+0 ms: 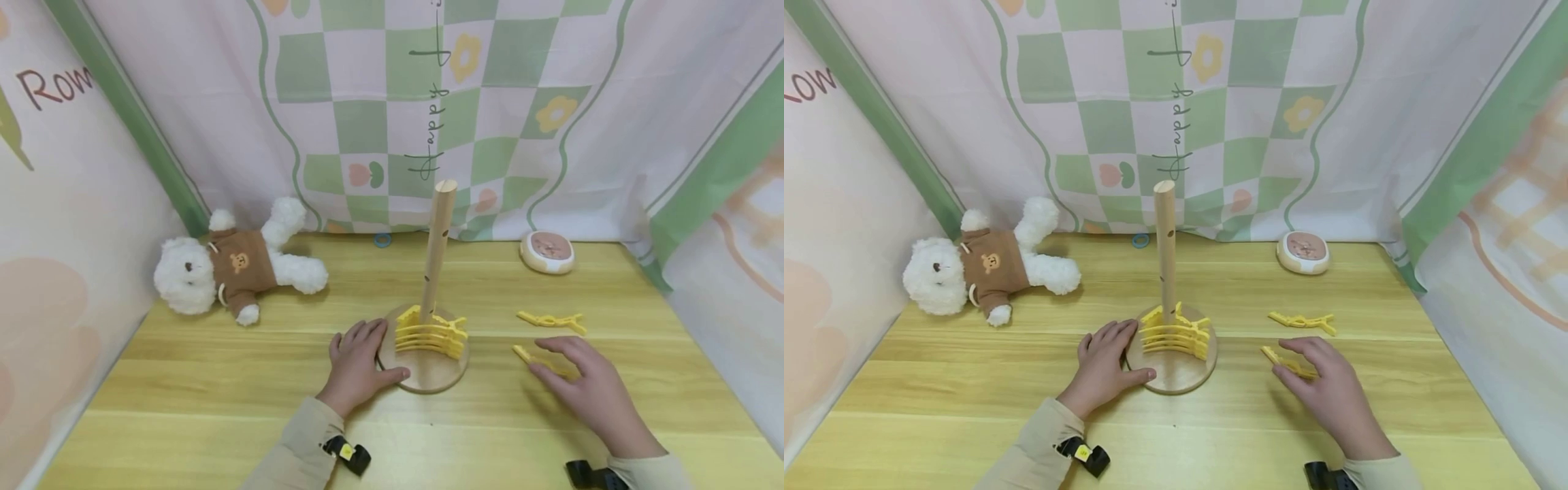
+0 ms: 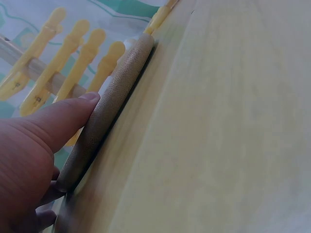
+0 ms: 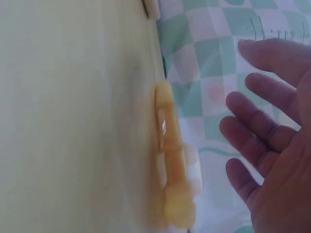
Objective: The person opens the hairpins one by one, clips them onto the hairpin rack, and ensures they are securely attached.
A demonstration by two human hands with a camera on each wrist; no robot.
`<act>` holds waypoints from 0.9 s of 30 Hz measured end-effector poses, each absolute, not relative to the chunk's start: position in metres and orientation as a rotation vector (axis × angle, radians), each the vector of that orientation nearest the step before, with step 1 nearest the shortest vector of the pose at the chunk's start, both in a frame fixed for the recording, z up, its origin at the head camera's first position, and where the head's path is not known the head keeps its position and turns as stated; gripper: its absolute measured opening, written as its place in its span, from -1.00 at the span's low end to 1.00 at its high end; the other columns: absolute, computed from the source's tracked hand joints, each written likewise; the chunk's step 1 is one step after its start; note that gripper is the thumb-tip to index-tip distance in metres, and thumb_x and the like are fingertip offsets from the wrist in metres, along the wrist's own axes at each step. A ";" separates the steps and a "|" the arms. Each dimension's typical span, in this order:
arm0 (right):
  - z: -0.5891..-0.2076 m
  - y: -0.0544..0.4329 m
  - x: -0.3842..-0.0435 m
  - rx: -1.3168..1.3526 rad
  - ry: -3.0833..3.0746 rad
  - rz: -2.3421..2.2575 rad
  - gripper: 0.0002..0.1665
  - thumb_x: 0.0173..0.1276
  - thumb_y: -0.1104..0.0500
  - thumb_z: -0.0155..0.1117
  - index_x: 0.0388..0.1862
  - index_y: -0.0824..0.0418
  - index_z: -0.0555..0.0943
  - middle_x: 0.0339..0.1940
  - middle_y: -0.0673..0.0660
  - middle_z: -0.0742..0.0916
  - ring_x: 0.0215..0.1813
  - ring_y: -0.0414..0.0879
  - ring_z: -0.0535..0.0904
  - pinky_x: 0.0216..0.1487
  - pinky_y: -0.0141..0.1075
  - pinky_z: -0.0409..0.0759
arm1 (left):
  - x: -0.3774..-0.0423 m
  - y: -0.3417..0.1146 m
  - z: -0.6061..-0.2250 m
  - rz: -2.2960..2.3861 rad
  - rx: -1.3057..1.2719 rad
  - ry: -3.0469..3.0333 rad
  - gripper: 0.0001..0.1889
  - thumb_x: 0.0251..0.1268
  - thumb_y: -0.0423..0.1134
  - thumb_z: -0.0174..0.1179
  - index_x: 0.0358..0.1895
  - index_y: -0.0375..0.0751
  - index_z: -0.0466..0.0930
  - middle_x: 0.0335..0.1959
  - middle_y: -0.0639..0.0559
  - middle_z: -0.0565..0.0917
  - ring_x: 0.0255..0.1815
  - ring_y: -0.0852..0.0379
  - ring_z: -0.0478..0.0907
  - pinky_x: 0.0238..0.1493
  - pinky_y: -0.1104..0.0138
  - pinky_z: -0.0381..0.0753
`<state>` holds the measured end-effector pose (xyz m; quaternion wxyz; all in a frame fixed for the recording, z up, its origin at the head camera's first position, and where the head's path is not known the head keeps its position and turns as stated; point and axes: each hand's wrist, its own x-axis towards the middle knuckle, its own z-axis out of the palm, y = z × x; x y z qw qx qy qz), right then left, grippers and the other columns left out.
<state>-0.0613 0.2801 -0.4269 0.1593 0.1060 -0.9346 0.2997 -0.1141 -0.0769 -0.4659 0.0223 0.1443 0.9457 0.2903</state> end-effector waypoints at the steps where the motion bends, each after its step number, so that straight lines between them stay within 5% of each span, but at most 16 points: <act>1: -0.428 0.283 -0.060 0.293 -2.692 0.851 -0.54 0.20 0.15 0.55 0.07 0.22 0.68 0.02 0.12 0.72 0.09 -0.03 0.57 0.16 -0.24 0.49 | -0.114 -0.077 -0.466 0.898 0.445 2.930 0.03 0.06 0.34 0.38 0.53 -0.13 0.26 0.53 -0.01 0.31 0.55 -0.20 0.09 0.43 -0.33 -0.17; 5: -0.432 0.300 -0.055 0.274 -2.745 0.839 -0.44 0.15 0.17 0.57 0.12 0.30 0.63 0.08 0.30 0.66 0.12 0.30 0.53 0.05 0.29 0.43 | -0.114 -0.077 -0.466 0.894 0.441 2.931 0.03 0.06 0.35 0.38 0.54 -0.13 0.25 0.53 -0.01 0.31 0.55 -0.19 0.09 0.43 -0.32 -0.17; 10: -0.437 0.320 -0.049 0.186 -2.835 0.804 -0.36 0.15 0.14 0.57 0.18 0.35 0.59 0.10 0.38 0.61 0.12 0.37 0.48 0.03 0.35 0.39 | -0.114 -0.076 -0.466 0.914 0.450 2.925 0.03 0.06 0.33 0.38 0.53 -0.14 0.26 0.53 -0.01 0.31 0.55 -0.20 0.09 0.43 -0.33 -0.17; 17: -0.441 0.329 -0.043 0.119 -2.911 0.739 -0.43 0.20 0.14 0.54 0.15 0.33 0.61 -0.05 0.24 0.70 -0.05 0.12 0.59 -0.06 0.16 0.54 | -0.113 -0.077 -0.467 0.905 0.452 2.929 0.02 0.06 0.33 0.39 0.53 -0.15 0.26 0.52 -0.02 0.31 0.55 -0.19 0.09 0.42 -0.33 -0.15; 23: -0.441 0.332 -0.043 0.058 -2.900 0.745 -0.48 0.25 0.11 0.51 0.15 0.27 0.63 -0.07 0.18 0.75 -0.15 -0.28 0.58 -0.19 -0.34 0.58 | -0.113 -0.077 -0.467 0.910 0.453 2.924 0.02 0.07 0.33 0.39 0.54 -0.15 0.25 0.52 -0.01 0.31 0.55 -0.19 0.09 0.42 -0.33 -0.15; 27: -0.443 0.336 -0.042 0.088 -2.920 0.743 -0.42 0.15 0.11 0.58 0.12 0.29 0.65 -0.03 0.20 0.72 -0.11 -0.20 0.58 -0.19 -0.44 0.52 | -0.114 -0.076 -0.467 0.902 0.456 2.926 0.03 0.07 0.34 0.38 0.54 -0.15 0.25 0.52 -0.02 0.31 0.56 -0.19 0.08 0.42 -0.33 -0.15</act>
